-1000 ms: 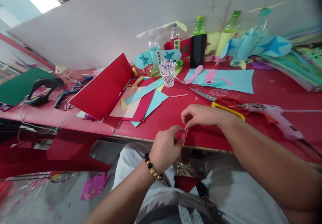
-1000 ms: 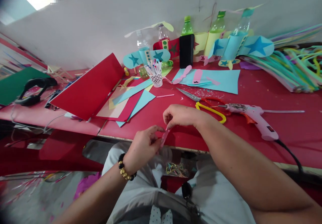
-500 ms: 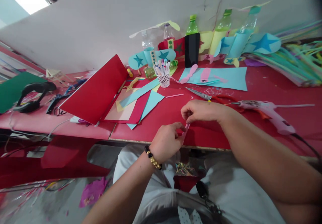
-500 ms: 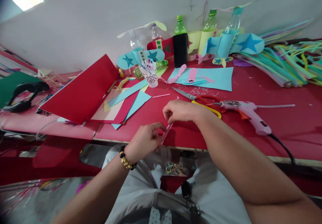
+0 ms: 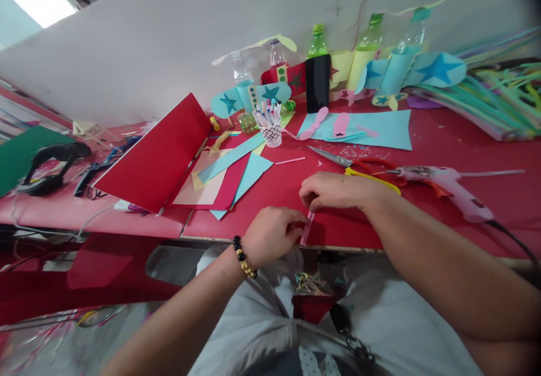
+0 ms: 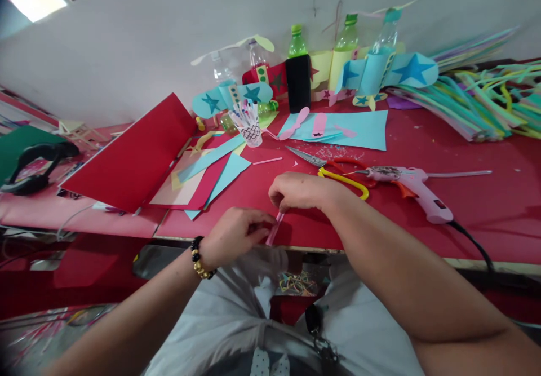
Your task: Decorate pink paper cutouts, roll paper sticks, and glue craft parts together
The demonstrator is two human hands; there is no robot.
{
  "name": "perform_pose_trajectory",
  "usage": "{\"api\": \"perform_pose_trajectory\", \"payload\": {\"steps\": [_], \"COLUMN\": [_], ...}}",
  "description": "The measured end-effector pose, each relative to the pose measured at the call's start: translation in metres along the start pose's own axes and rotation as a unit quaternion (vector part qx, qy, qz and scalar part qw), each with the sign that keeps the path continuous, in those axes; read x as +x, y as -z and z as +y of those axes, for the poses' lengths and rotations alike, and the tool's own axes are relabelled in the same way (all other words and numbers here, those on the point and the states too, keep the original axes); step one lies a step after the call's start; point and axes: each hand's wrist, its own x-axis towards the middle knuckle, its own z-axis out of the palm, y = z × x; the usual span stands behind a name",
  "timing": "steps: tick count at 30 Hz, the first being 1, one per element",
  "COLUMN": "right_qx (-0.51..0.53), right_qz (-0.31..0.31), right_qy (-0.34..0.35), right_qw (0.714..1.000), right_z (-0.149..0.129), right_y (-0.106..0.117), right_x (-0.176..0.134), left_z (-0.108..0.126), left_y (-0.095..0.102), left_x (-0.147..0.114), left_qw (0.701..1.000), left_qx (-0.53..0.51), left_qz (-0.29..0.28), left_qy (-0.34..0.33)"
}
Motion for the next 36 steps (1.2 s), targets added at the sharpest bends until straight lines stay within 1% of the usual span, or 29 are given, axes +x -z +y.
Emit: {"api": "perform_pose_trajectory", "payload": {"steps": [2, 4, 5, 7, 11, 14, 16, 17, 18, 19, 20, 21, 22, 24, 26, 28, 29, 31, 32, 34, 36], "right_qx": [0.008, 0.013, 0.015, 0.022, 0.034, 0.028, 0.033, 0.044, 0.06, 0.078, 0.1, 0.113, 0.121, 0.122, 0.081, 0.012, 0.003, 0.033, 0.041, 0.023, 0.02], "right_qz": [0.003, 0.009, 0.013, 0.02, 0.032, 0.056, 0.093, 0.127, 0.173, 0.23, 0.294, 0.362, 0.425, 0.543, 0.625, 0.639, 0.627, 0.568, 0.534, 0.477, 0.439], "right_qy": [0.006, 0.012, 0.013, 0.012, 0.013, 0.016, 0.004, -0.009, -0.023, -0.04, -0.058, -0.076, -0.108, -0.193, -0.26, -0.327, -0.36, -0.409, -0.427, -0.456, -0.474], "right_qw": [1.0, 1.0, 1.0, 0.999, 0.999, 0.998, 0.995, 0.991, 0.983, 0.969, 0.949, 0.922, 0.891, 0.808, 0.731, 0.696, 0.691, 0.713, 0.729, 0.751, 0.763], "right_z": [0.0, 0.0, -0.001, 0.0, 0.003, 0.006, 0.005, 0.003, 0.001, -0.003, -0.006, -0.009, -0.011, -0.008, 0.002, 0.018, 0.027, 0.042, 0.049, 0.059, 0.065], "right_y": [0.0, 0.0, 0.0, 0.0, -0.003, -0.002, 0.003, 0.006, 0.008, 0.011, 0.012, 0.011, 0.008, -0.004, -0.021, -0.039, -0.046, -0.056, -0.058, -0.056, -0.049], "right_x": [0.0, 0.0, 0.001, 0.001, 0.002, 0.004, 0.003, 0.001, -0.004, -0.011, -0.02, -0.033, -0.048, -0.083, -0.121, -0.155, -0.168, -0.186, -0.191, -0.193, -0.191], "left_z": [-0.013, -0.024, -0.028, -0.033, -0.034, -0.031, -0.029, -0.029, -0.028, -0.028, -0.028, -0.029, -0.03, -0.032, -0.035, -0.036, -0.035, -0.033, -0.032, -0.028, -0.025], "left_y": [-0.001, -0.002, -0.003, -0.006, -0.01, -0.013, -0.015, -0.016, -0.016, -0.016, -0.016, -0.015, -0.014, -0.013, -0.014, -0.016, -0.017, -0.021, -0.023, -0.027, -0.03], "left_x": [0.002, 0.004, 0.005, 0.005, 0.003, 0.001, 0.0, 0.0, 0.0, 0.0, -0.001, -0.001, -0.001, -0.001, -0.001, -0.001, 0.0, 0.001, 0.001, 0.001, 0.001], "left_qw": [0.996, 0.985, 0.978, 0.968, 0.964, 0.964, 0.964, 0.964, 0.964, 0.964, 0.965, 0.965, 0.965, 0.962, 0.958, 0.958, 0.959, 0.96, 0.961, 0.962, 0.964], "left_qx": [-0.015, -0.025, -0.027, -0.026, -0.012, 0.0, 0.002, 0.004, 0.005, 0.007, 0.009, 0.012, 0.013, 0.012, 0.014, 0.021, 0.026, 0.037, 0.043, 0.057, 0.062], "left_qz": [0.011, 0.027, 0.034, 0.039, 0.033, 0.049, 0.066, 0.072, 0.076, 0.078, 0.077, 0.074, 0.07, 0.065, 0.065, 0.071, 0.076, 0.095, 0.106, 0.124, 0.13], "left_qy": [-0.084, -0.168, -0.202, -0.246, -0.263, -0.261, -0.259, -0.258, -0.256, -0.253, -0.252, -0.251, -0.253, -0.266, -0.278, -0.276, -0.272, -0.26, -0.252, -0.235, -0.223]}}
